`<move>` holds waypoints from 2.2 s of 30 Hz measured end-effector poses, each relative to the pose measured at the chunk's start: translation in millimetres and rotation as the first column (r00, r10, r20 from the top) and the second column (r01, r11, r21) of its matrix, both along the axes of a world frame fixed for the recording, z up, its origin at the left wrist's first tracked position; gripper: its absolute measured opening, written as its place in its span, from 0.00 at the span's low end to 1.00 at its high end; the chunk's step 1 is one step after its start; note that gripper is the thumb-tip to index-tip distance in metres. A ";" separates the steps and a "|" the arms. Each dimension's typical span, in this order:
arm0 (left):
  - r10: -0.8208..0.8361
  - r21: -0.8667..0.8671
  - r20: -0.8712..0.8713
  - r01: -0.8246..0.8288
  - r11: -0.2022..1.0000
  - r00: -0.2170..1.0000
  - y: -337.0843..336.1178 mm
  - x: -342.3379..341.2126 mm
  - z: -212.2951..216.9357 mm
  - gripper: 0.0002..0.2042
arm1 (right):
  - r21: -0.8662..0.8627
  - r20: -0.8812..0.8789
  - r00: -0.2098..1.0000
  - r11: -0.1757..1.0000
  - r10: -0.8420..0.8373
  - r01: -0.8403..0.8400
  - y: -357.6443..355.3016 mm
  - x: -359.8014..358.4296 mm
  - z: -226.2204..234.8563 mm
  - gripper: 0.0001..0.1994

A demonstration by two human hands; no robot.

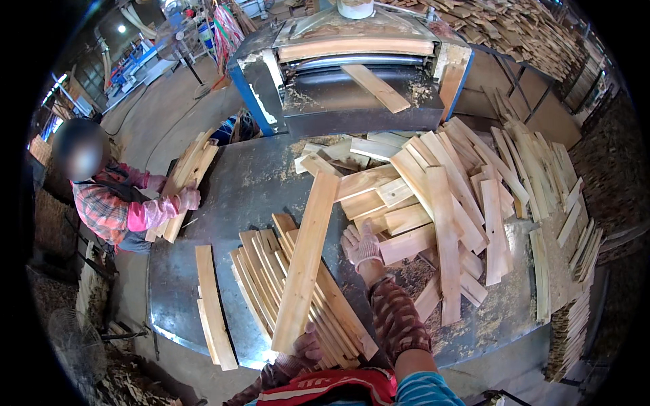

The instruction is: The person sorts and stacks light-colored wooden planks on a metal workbench in a workshop. They repeatedly pick up planks, align them, and place them into neat piles, while another worker is visible in the background.

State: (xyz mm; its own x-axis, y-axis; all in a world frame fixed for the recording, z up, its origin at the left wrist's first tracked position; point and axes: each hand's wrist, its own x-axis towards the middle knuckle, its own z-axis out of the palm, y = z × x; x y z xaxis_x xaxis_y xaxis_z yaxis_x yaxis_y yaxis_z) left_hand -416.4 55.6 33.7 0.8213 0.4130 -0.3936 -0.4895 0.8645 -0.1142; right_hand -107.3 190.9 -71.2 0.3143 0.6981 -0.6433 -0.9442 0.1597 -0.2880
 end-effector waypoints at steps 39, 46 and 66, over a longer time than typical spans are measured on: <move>0.622 0.628 -0.745 0.570 0.530 0.241 -80.9 -13.4 25.4 0.19 | 0.218 0.312 0.884 0.879 0.349 -0.424 -182.8 -147.5 130.5 0.16; 0.503 0.584 -0.810 0.477 0.656 0.300 -70.9 -9.6 55.4 0.19 | 0.245 0.335 0.864 0.851 0.375 -0.465 -163.7 -147.4 141.8 0.15; 0.769 0.898 -0.425 0.114 0.426 0.478 204.0 33.1 117.5 0.11 | -0.088 0.529 0.507 0.638 0.681 -0.765 -103.6 -153.3 135.2 0.15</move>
State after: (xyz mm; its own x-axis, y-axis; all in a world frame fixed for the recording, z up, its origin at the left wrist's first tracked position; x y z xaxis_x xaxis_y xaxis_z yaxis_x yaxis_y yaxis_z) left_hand -383.3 259.6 151.1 0.0966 0.9950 -0.0239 -0.2351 0.0462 0.9709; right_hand -260.6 87.3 64.0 -0.1190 0.8911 -0.4380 -0.4862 -0.4369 -0.7568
